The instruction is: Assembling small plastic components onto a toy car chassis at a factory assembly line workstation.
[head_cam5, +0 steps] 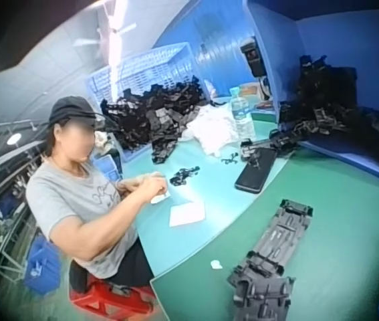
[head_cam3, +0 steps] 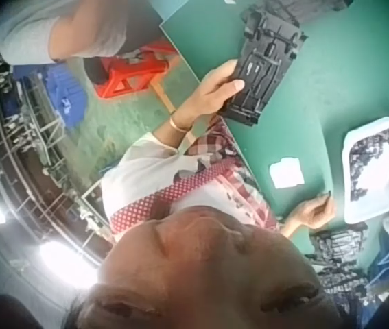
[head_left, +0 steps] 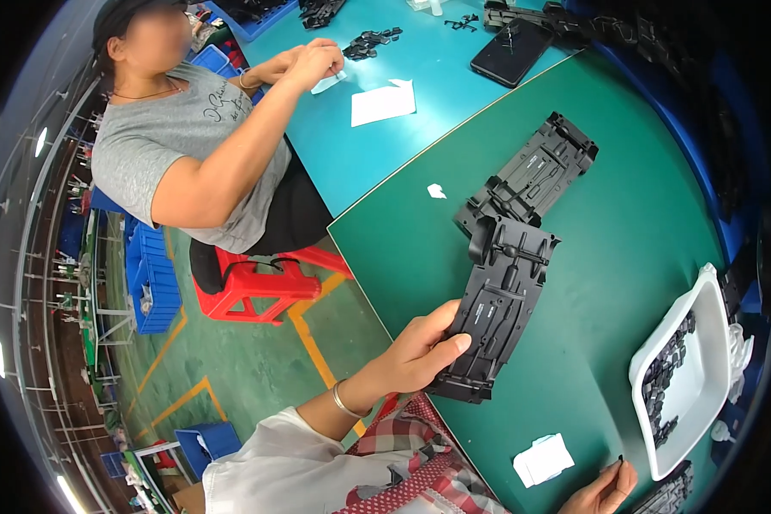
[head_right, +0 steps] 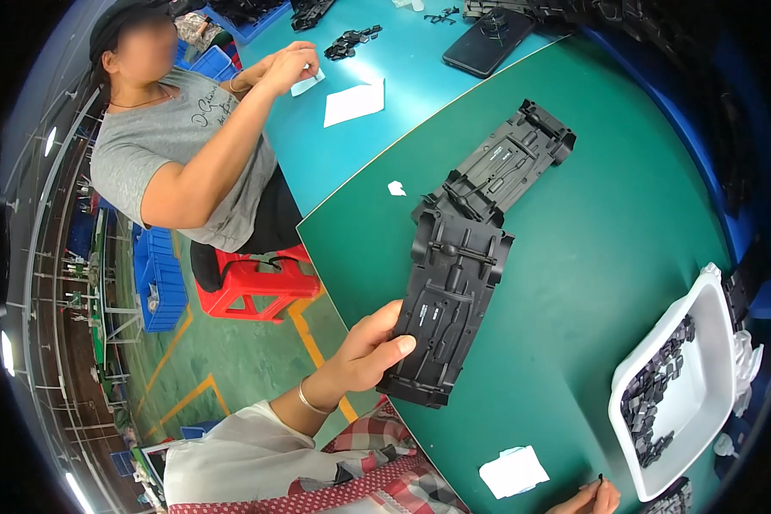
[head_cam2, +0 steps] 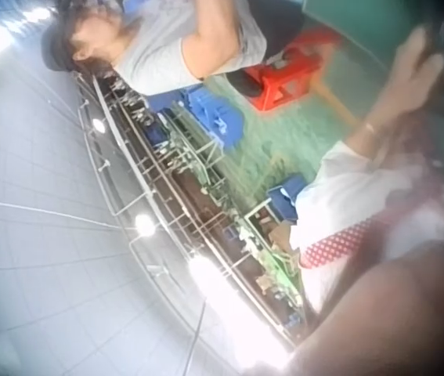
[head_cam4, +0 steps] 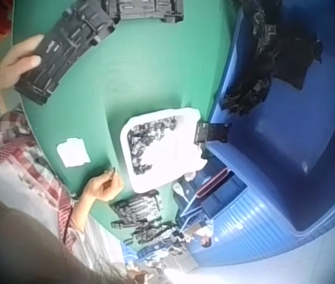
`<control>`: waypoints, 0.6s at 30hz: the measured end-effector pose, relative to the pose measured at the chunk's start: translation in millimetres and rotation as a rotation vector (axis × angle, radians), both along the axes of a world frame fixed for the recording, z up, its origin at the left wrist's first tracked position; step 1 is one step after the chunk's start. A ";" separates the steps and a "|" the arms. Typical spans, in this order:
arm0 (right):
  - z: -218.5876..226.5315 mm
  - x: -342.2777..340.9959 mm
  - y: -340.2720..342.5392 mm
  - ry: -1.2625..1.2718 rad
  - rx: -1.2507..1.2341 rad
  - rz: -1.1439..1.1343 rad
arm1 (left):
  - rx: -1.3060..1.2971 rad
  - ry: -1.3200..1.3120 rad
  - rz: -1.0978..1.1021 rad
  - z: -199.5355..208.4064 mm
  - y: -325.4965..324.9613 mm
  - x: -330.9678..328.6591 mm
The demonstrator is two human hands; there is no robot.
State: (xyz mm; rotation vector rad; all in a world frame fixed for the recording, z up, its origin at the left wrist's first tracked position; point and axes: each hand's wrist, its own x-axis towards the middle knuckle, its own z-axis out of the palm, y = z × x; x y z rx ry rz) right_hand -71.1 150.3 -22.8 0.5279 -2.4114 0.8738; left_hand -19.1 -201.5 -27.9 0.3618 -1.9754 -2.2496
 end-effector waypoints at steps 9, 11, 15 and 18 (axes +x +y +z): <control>2.9 3.6 3.1 0.085 0.029 0.019 | 0.091 0.016 0.039 -6.5 3.8 2.1; -27.6 12.4 30.5 -0.009 -0.131 0.060 | 0.157 0.074 0.052 -9.5 4.3 0.3; -23.0 11.7 28.8 -0.039 -0.108 0.066 | 0.456 0.037 0.073 -1.1 -1.4 1.4; -8.4 21.2 16.5 -0.176 -0.242 -0.028 | 0.656 0.030 -0.004 -2.9 1.5 -1.6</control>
